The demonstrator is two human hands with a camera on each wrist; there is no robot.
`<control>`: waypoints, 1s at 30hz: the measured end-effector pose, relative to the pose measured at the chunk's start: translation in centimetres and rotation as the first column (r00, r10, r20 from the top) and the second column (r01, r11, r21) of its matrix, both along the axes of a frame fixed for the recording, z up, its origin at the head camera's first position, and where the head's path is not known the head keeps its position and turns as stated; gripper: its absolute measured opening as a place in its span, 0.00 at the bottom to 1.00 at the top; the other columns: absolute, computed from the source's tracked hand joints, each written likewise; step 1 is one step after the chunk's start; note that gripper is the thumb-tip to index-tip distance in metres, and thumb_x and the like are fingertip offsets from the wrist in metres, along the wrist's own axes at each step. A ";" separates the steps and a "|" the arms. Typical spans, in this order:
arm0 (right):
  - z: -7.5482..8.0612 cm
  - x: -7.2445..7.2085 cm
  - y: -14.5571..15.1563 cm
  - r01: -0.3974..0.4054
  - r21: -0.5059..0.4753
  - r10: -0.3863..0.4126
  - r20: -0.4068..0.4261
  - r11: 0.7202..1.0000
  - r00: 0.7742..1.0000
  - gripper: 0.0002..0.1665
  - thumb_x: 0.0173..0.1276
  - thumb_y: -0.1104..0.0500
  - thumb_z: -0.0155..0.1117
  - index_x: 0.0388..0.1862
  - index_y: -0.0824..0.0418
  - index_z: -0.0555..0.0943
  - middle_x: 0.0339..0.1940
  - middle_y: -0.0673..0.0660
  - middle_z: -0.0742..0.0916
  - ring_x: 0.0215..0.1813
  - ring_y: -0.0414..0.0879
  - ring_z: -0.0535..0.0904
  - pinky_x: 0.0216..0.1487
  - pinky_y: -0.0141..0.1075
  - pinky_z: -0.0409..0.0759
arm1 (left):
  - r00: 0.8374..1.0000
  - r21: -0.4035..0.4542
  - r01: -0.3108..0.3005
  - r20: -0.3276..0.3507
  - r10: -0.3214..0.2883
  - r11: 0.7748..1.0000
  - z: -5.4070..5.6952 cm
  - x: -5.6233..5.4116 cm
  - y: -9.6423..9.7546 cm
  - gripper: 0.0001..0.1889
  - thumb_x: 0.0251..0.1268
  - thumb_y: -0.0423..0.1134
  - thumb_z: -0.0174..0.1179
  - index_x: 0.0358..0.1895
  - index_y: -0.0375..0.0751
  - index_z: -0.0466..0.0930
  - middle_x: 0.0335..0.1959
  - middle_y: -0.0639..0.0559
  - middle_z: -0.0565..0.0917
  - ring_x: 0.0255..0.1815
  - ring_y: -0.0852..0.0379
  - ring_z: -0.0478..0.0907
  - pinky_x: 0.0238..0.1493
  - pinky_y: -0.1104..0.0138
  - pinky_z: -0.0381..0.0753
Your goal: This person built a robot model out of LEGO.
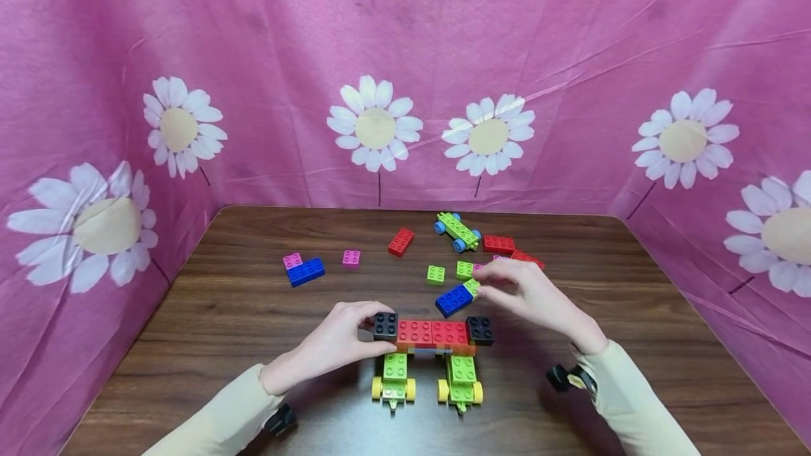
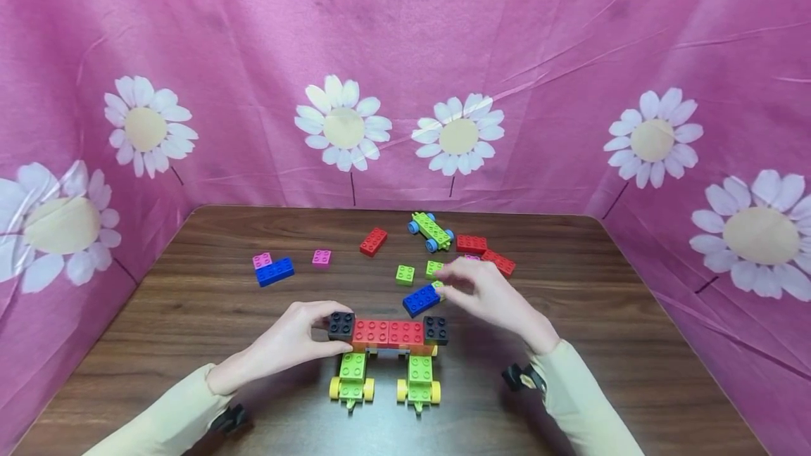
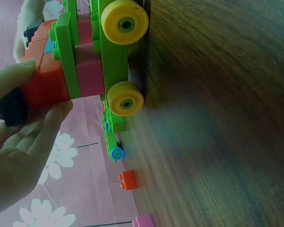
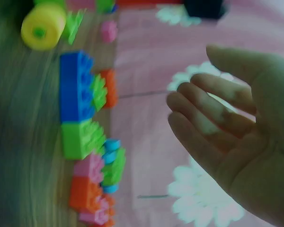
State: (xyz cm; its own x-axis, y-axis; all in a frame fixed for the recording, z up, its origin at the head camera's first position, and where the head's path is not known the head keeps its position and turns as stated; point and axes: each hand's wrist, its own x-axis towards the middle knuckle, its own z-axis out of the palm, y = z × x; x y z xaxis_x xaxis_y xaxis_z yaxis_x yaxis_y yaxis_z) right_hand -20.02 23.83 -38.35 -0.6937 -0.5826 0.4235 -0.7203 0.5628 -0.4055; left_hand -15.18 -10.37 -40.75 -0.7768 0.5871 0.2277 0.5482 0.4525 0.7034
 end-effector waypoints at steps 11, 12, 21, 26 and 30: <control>-2.4 -7.6 -0.9 0.049 0.283 -0.073 0.077 0.958 0.994 0.14 0.62 0.61 0.71 0.44 0.68 0.86 0.41 0.61 0.90 0.44 0.53 0.85 0.47 0.47 0.84 | 1.000 0.001 0.001 -0.004 -0.001 1.000 -0.1 0.1 0.0 0.18 0.58 0.44 0.72 0.50 0.41 0.83 0.36 0.56 0.87 0.36 0.69 0.80 0.42 0.70 0.85; -2.5 -7.9 -1.1 0.045 0.309 -0.075 0.088 0.950 0.993 0.14 0.62 0.60 0.72 0.44 0.67 0.86 0.41 0.61 0.90 0.44 0.53 0.85 0.48 0.48 0.84 | 1.000 0.000 0.002 -0.011 -0.002 1.000 -0.1 0.1 0.0 0.19 0.58 0.44 0.72 0.50 0.40 0.83 0.36 0.55 0.87 0.36 0.70 0.80 0.42 0.71 0.85; -2.9 -8.7 -2.3 0.013 0.393 -0.063 0.114 0.919 0.991 0.13 0.60 0.60 0.74 0.41 0.67 0.86 0.38 0.59 0.90 0.39 0.50 0.85 0.41 0.43 0.84 | 0.999 0.007 0.008 -0.037 -0.007 1.000 -0.2 0.1 0.1 0.18 0.57 0.43 0.72 0.49 0.42 0.83 0.35 0.56 0.87 0.36 0.70 0.80 0.41 0.72 0.84; -2.9 -8.7 -2.5 0.004 0.403 -0.061 0.128 0.915 0.990 0.12 0.60 0.61 0.74 0.41 0.66 0.86 0.36 0.57 0.89 0.37 0.49 0.83 0.39 0.41 0.82 | 1.000 0.007 0.009 -0.025 -0.008 1.000 -0.2 0.1 0.0 0.18 0.58 0.43 0.72 0.49 0.41 0.83 0.36 0.55 0.87 0.36 0.69 0.80 0.42 0.73 0.84; -2.4 -8.5 -2.5 0.020 0.398 -0.070 0.114 0.917 0.991 0.15 0.60 0.62 0.74 0.44 0.67 0.86 0.41 0.60 0.90 0.42 0.51 0.85 0.44 0.44 0.84 | 1.000 0.005 0.006 -0.023 -0.006 1.000 -0.2 0.0 -0.1 0.18 0.58 0.43 0.72 0.49 0.41 0.83 0.36 0.55 0.87 0.36 0.69 0.80 0.42 0.72 0.84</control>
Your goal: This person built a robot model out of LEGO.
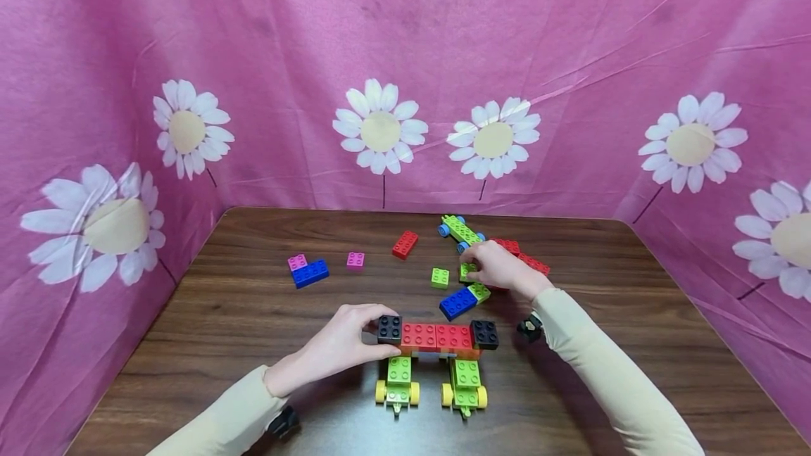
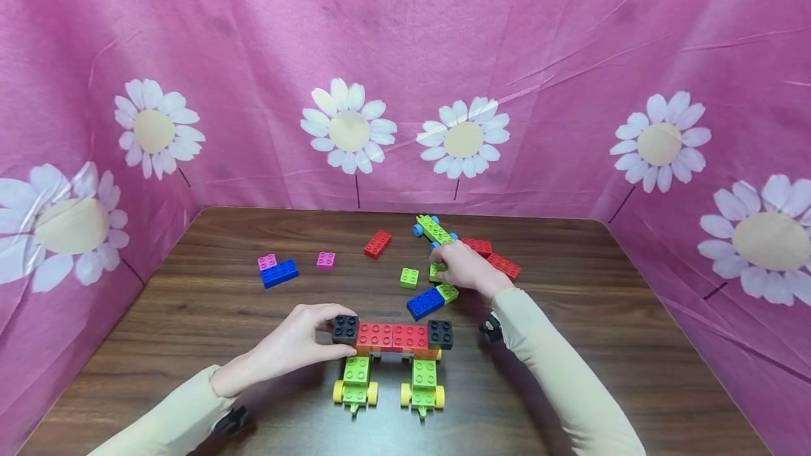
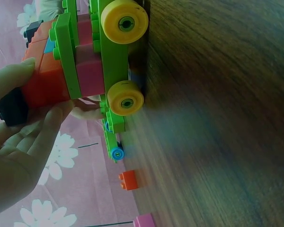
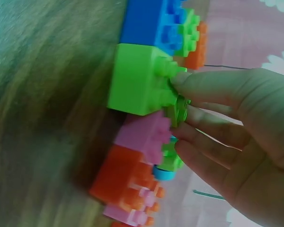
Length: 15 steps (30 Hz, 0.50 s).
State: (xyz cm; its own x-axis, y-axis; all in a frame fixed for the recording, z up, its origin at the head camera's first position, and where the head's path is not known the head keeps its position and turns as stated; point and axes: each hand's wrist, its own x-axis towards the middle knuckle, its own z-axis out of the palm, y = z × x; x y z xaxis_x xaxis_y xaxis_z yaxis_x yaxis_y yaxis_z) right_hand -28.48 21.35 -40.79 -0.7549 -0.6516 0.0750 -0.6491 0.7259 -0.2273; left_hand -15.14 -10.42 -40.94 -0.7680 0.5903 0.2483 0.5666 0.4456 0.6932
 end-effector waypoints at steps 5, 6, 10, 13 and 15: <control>1.8 1.2 0.1 0.020 -0.042 -0.021 -0.038 0.999 0.999 0.17 0.60 0.61 0.74 0.47 0.67 0.85 0.45 0.60 0.89 0.48 0.53 0.85 0.51 0.48 0.84 | 1.000 0.002 0.007 -0.002 -0.007 1.000 0.0 0.1 0.0 0.18 0.58 0.43 0.72 0.50 0.40 0.82 0.37 0.54 0.87 0.37 0.69 0.81 0.42 0.72 0.84; 2.3 1.6 0.0 0.018 -0.056 -0.020 -0.046 0.998 0.999 0.18 0.59 0.61 0.74 0.47 0.66 0.85 0.45 0.60 0.89 0.47 0.53 0.85 0.50 0.47 0.84 | 1.000 0.003 0.007 0.000 -0.007 1.000 0.0 0.1 0.0 0.18 0.58 0.43 0.72 0.50 0.40 0.82 0.37 0.54 0.87 0.37 0.69 0.81 0.42 0.72 0.84; 4.3 3.2 -0.4 -0.016 -0.102 0.005 -0.109 0.995 0.994 0.17 0.59 0.61 0.75 0.47 0.63 0.85 0.42 0.56 0.87 0.40 0.45 0.83 0.42 0.39 0.84 | 1.000 0.008 0.005 -0.003 -0.005 1.000 -0.1 0.1 -0.1 0.18 0.58 0.43 0.72 0.50 0.40 0.82 0.37 0.54 0.87 0.37 0.68 0.81 0.42 0.73 0.84; 5.8 4.8 -0.8 -0.065 -0.128 0.045 -0.152 0.990 0.987 0.16 0.60 0.60 0.74 0.47 0.61 0.85 0.40 0.53 0.87 0.34 0.38 0.78 0.35 0.32 0.80 | 1.000 0.010 0.005 -0.011 -0.005 1.000 -0.1 0.1 -0.1 0.18 0.58 0.44 0.72 0.49 0.41 0.83 0.36 0.54 0.87 0.36 0.67 0.81 0.42 0.72 0.85; 6.8 6.1 -1.3 -0.098 -0.142 0.074 -0.168 0.985 0.983 0.16 0.60 0.59 0.74 0.47 0.60 0.85 0.40 0.51 0.87 0.34 0.36 0.76 0.34 0.29 0.78 | 1.000 0.009 0.005 -0.014 -0.005 1.000 -0.1 0.1 -0.1 0.18 0.58 0.44 0.72 0.50 0.41 0.83 0.37 0.54 0.87 0.36 0.67 0.81 0.42 0.71 0.85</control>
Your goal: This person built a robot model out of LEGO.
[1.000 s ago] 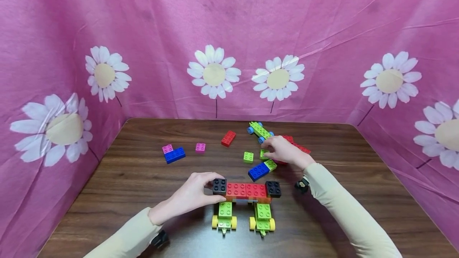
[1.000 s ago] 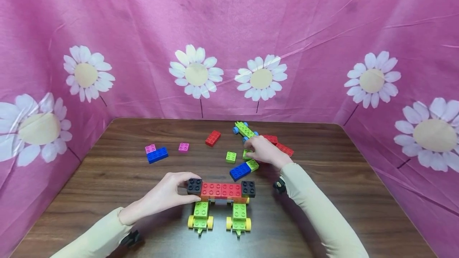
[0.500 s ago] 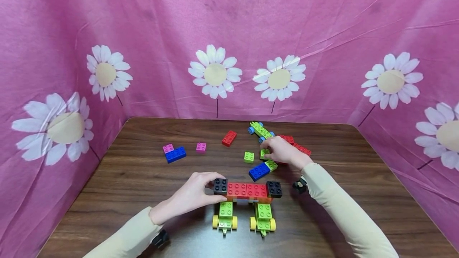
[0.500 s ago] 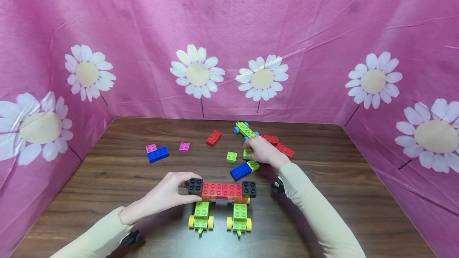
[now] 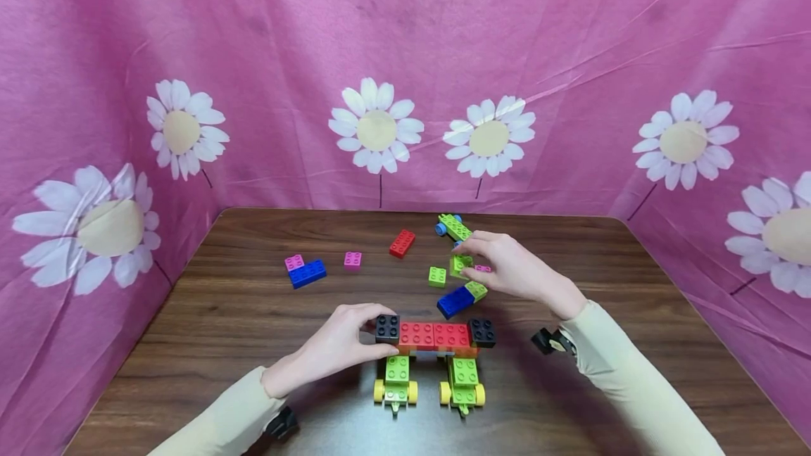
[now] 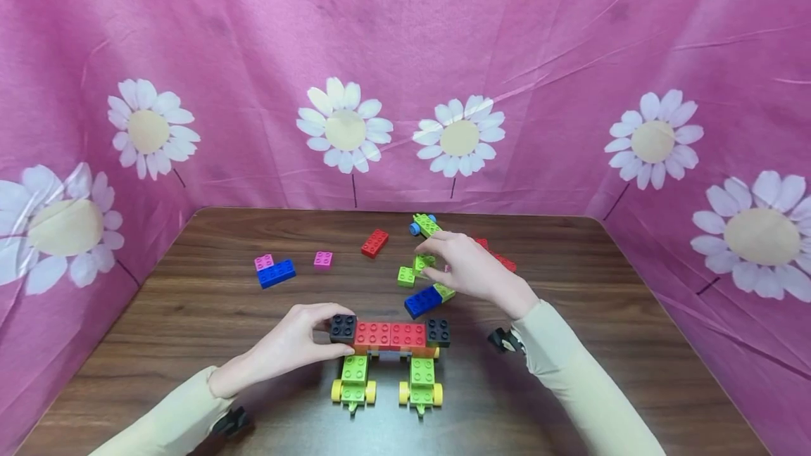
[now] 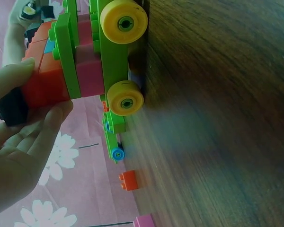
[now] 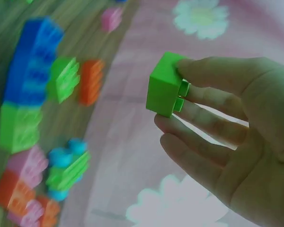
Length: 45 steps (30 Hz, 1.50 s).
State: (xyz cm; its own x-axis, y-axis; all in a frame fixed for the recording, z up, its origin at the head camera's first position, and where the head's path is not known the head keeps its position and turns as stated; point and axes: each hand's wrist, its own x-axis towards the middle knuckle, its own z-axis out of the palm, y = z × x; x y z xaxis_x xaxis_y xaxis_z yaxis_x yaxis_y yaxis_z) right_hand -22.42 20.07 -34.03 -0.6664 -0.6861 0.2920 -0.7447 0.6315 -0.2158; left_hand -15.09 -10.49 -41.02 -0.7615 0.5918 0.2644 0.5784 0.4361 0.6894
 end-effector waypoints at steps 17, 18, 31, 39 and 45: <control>0.4 7.0 -5.3 -0.221 0.087 0.215 0.075 0.971 0.974 0.19 0.63 0.53 0.73 0.52 0.57 0.84 0.41 0.47 0.87 0.34 0.32 0.78 0.37 0.19 0.78 | 1.000 0.023 0.004 0.022 -0.005 1.000 0.0 -0.1 0.4 0.23 0.55 0.45 0.74 0.52 0.41 0.81 0.40 0.55 0.88 0.39 0.69 0.81 0.43 0.73 0.84; 0.3 7.1 -5.3 -0.215 0.091 0.209 0.072 0.972 0.975 0.19 0.63 0.53 0.73 0.51 0.57 0.84 0.41 0.47 0.87 0.35 0.32 0.78 0.37 0.20 0.78 | 1.000 0.021 0.004 0.023 -0.004 1.000 0.0 -0.1 0.4 0.22 0.55 0.45 0.74 0.52 0.42 0.81 0.40 0.55 0.88 0.38 0.69 0.81 0.43 0.73 0.83; -0.1 7.1 -5.7 -0.214 0.040 0.208 0.117 0.976 0.971 0.17 0.66 0.56 0.70 0.51 0.61 0.85 0.43 0.50 0.91 0.34 0.31 0.82 0.35 0.20 0.78 | 1.000 0.014 -0.006 0.013 0.006 1.000 0.1 -0.1 0.5 0.17 0.55 0.43 0.73 0.47 0.45 0.82 0.37 0.56 0.88 0.36 0.70 0.81 0.41 0.74 0.83; -0.3 7.1 -5.9 -0.237 0.070 0.233 0.062 0.969 0.970 0.16 0.64 0.55 0.71 0.49 0.60 0.87 0.41 0.50 0.90 0.40 0.36 0.85 0.42 0.24 0.83 | 0.999 0.012 -0.010 0.052 0.009 1.000 0.0 0.0 0.5 0.18 0.56 0.43 0.73 0.49 0.45 0.82 0.39 0.55 0.89 0.38 0.69 0.82 0.41 0.74 0.83; -0.4 7.2 -6.0 -0.212 0.037 0.206 0.119 0.977 0.971 0.17 0.63 0.55 0.73 0.49 0.59 0.87 0.39 0.49 0.90 0.37 0.33 0.83 0.39 0.21 0.80 | 0.999 0.017 -0.013 0.043 0.012 1.000 0.0 0.0 0.4 0.18 0.55 0.43 0.74 0.48 0.45 0.82 0.38 0.55 0.88 0.37 0.70 0.82 0.41 0.74 0.83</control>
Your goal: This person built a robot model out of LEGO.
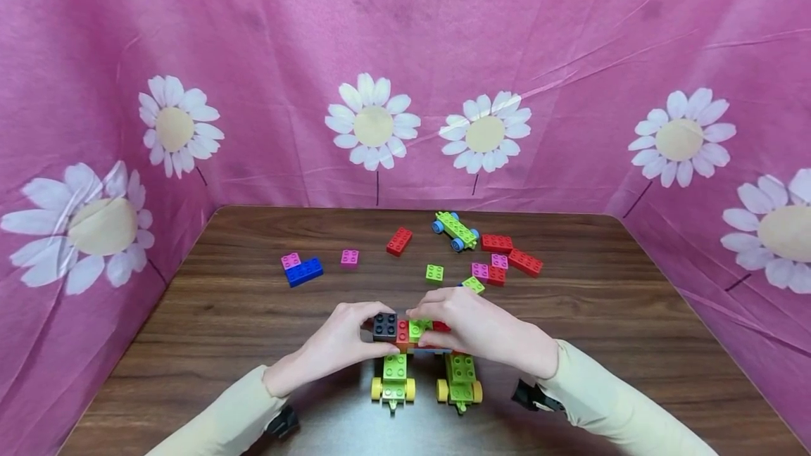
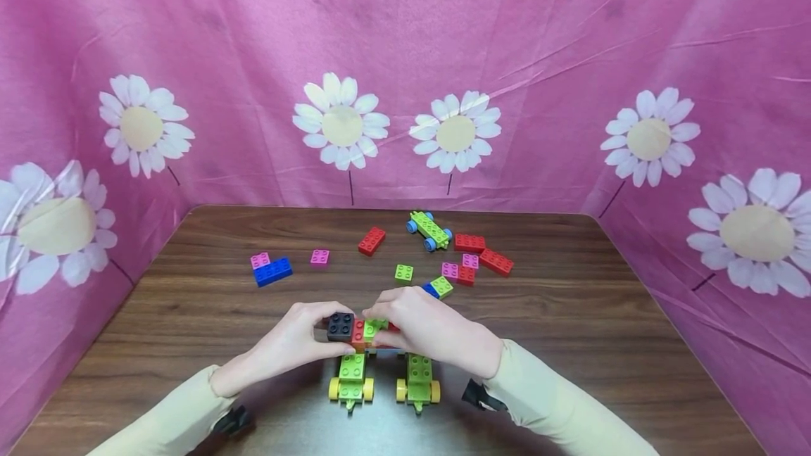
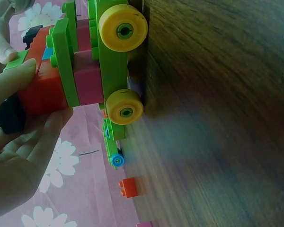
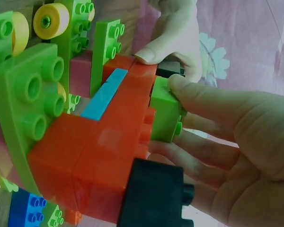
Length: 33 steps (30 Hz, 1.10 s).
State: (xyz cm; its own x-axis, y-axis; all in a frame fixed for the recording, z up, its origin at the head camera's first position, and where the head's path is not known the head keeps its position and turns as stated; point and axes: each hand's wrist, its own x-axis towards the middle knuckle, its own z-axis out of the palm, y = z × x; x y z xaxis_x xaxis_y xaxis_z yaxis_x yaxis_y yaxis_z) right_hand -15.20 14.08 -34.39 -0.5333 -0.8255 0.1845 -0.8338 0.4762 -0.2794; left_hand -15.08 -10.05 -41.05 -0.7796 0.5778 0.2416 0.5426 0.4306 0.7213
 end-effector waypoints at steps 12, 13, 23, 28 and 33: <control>0.3 -0.5 0.4 -0.016 0.004 0.016 0.093 1.000 0.996 0.20 0.64 0.53 0.72 0.53 0.58 0.85 0.43 0.48 0.89 0.38 0.32 0.82 0.40 0.22 0.81 | 1.000 -0.007 -0.013 -0.028 0.013 1.000 0.0 0.0 -0.1 0.18 0.55 0.44 0.74 0.47 0.45 0.82 0.37 0.56 0.88 0.36 0.71 0.80 0.40 0.74 0.83; 0.4 -0.9 0.8 -0.029 -0.005 0.029 0.104 1.000 0.994 0.20 0.64 0.52 0.71 0.53 0.57 0.84 0.44 0.48 0.89 0.41 0.33 0.83 0.42 0.23 0.82 | 1.000 -0.007 -0.011 -0.029 0.011 1.000 0.0 0.0 -0.1 0.17 0.55 0.44 0.74 0.47 0.45 0.82 0.36 0.57 0.88 0.36 0.71 0.80 0.40 0.74 0.83; -1.4 -8.4 4.3 0.177 -0.060 -0.175 0.050 0.982 0.983 0.14 0.66 0.57 0.69 0.49 0.61 0.85 0.45 0.57 0.90 0.36 0.42 0.82 0.38 0.35 0.83 | 0.999 -0.019 -0.015 -0.033 0.014 1.000 0.1 0.1 -0.1 0.17 0.55 0.44 0.74 0.46 0.45 0.83 0.34 0.58 0.87 0.34 0.72 0.78 0.40 0.74 0.83; -4.9 -11.3 4.4 0.221 0.043 -0.224 0.122 0.974 0.967 0.18 0.66 0.57 0.69 0.51 0.67 0.84 0.47 0.62 0.89 0.47 0.51 0.86 0.49 0.43 0.85 | 1.000 -0.031 -0.015 -0.016 0.015 0.999 0.2 0.2 0.0 0.17 0.55 0.44 0.74 0.47 0.44 0.83 0.35 0.57 0.88 0.35 0.70 0.80 0.41 0.72 0.84; -6.4 -12.4 3.7 0.236 0.131 -0.253 0.136 0.963 0.958 0.21 0.63 0.54 0.72 0.50 0.66 0.84 0.46 0.61 0.89 0.45 0.49 0.86 0.47 0.41 0.85 | 1.000 -0.030 -0.014 -0.017 0.014 0.999 0.2 0.2 0.1 0.17 0.54 0.44 0.74 0.46 0.44 0.83 0.35 0.57 0.88 0.35 0.70 0.80 0.41 0.73 0.84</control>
State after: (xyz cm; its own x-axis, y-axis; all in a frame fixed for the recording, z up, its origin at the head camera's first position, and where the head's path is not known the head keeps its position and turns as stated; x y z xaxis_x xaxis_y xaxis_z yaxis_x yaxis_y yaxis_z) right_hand -27.65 17.80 -40.83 -0.7360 -0.6770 0.0002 -0.6403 0.6960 -0.3250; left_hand -14.86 -9.92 -40.81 -0.7837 0.5741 0.2372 0.5481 0.4594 0.6990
